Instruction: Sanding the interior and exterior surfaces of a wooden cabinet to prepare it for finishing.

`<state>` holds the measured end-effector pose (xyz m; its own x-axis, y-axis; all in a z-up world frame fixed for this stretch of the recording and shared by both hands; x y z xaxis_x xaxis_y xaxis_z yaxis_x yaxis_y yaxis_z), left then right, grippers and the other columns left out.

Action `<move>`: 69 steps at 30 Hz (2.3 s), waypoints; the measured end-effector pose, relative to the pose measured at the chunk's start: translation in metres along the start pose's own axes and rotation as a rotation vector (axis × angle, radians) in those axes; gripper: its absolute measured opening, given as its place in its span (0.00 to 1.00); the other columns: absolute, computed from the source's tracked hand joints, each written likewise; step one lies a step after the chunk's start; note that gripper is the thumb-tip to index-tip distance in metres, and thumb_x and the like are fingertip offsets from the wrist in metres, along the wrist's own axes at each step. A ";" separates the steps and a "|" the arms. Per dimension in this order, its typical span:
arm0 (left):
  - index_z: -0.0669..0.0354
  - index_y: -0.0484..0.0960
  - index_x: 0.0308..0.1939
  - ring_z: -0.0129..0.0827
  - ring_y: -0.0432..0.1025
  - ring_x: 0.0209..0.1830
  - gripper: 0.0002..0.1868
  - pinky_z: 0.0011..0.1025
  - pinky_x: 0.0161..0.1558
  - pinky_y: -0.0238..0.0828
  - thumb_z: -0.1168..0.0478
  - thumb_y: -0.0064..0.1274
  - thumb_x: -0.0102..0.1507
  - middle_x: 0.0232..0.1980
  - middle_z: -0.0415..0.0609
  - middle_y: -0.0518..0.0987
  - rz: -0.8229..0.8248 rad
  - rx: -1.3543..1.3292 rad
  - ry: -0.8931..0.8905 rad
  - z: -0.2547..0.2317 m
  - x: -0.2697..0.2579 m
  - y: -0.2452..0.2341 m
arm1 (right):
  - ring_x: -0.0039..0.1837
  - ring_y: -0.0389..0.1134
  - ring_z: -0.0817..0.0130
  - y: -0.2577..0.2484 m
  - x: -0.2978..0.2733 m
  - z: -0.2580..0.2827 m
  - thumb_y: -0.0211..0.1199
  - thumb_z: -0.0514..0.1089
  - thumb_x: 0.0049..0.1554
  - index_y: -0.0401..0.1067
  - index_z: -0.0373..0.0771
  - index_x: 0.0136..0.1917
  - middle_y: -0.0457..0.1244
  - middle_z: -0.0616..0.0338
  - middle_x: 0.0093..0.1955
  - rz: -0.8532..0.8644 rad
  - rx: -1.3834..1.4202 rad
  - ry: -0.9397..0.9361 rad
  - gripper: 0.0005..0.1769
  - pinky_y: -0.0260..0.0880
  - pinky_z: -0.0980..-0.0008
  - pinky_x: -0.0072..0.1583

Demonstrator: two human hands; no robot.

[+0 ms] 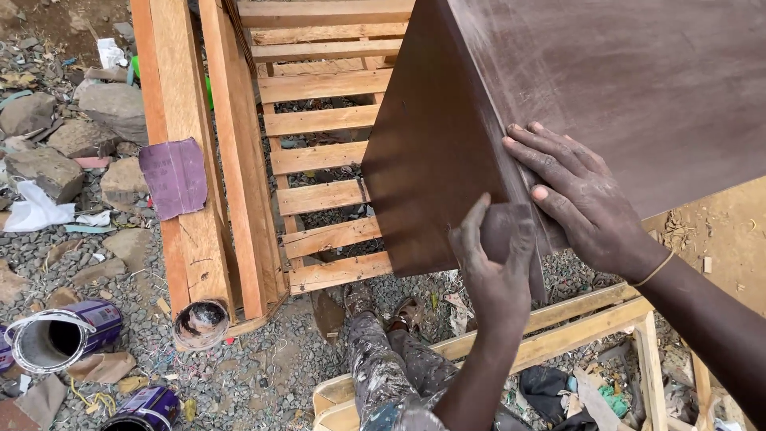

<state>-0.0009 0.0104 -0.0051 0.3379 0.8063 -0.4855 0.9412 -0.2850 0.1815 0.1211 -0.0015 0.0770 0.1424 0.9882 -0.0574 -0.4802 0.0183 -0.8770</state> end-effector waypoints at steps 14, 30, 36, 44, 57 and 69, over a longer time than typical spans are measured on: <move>0.46 0.76 0.62 0.33 0.70 0.63 0.41 0.36 0.63 0.72 0.32 0.56 0.50 0.61 0.45 0.72 0.088 0.089 0.005 -0.011 0.009 0.002 | 0.86 0.46 0.55 0.003 -0.004 -0.001 0.35 0.50 0.71 0.56 0.41 0.81 0.52 0.53 0.83 -0.115 -0.068 -0.024 0.29 0.41 0.48 0.81; 0.42 0.80 0.59 0.36 0.74 0.62 0.31 0.36 0.68 0.67 0.38 0.58 0.55 0.57 0.47 0.74 -0.046 0.069 0.227 -0.025 0.091 0.019 | 0.86 0.45 0.57 0.005 -0.005 -0.011 0.37 0.48 0.70 0.53 0.40 0.82 0.49 0.51 0.85 -0.114 -0.066 -0.017 0.30 0.40 0.52 0.80; 0.44 0.80 0.60 0.34 0.71 0.64 0.39 0.37 0.67 0.69 0.29 0.53 0.51 0.57 0.45 0.72 0.096 0.044 0.100 -0.005 0.023 0.006 | 0.86 0.44 0.58 0.004 -0.001 -0.009 0.36 0.49 0.70 0.53 0.41 0.82 0.48 0.54 0.85 -0.124 -0.064 -0.021 0.30 0.39 0.52 0.81; 0.44 0.80 0.59 0.31 0.70 0.66 0.30 0.33 0.72 0.62 0.39 0.58 0.56 0.59 0.46 0.78 -0.067 0.010 0.282 -0.029 0.108 0.019 | 0.86 0.44 0.58 0.004 -0.002 -0.007 0.36 0.49 0.70 0.54 0.41 0.81 0.49 0.54 0.84 -0.129 -0.041 -0.019 0.29 0.40 0.52 0.81; 0.44 0.80 0.60 0.38 0.74 0.62 0.31 0.35 0.69 0.66 0.38 0.57 0.56 0.56 0.48 0.74 -0.088 0.026 0.294 -0.029 0.114 0.023 | 0.86 0.46 0.57 0.003 -0.005 -0.005 0.37 0.48 0.70 0.56 0.40 0.81 0.50 0.54 0.84 -0.125 -0.058 -0.010 0.29 0.40 0.53 0.81; 0.49 0.73 0.67 0.30 0.71 0.61 0.37 0.29 0.61 0.73 0.41 0.60 0.57 0.62 0.45 0.70 -0.021 -0.112 0.043 0.016 -0.017 -0.024 | 0.86 0.45 0.56 0.001 -0.005 -0.003 0.36 0.48 0.70 0.55 0.39 0.81 0.50 0.53 0.84 -0.125 -0.067 -0.007 0.29 0.40 0.52 0.81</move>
<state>-0.0290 -0.0046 -0.0150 0.3147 0.8337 -0.4538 0.9405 -0.2095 0.2674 0.1230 -0.0066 0.0751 0.1912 0.9798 0.0579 -0.3997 0.1316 -0.9072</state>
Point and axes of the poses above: each hand's wrist, its own x-axis towards the middle knuckle, its own y-axis out of the palm, z = x × y, the point moved 6 cm from there along x, towards the middle knuckle
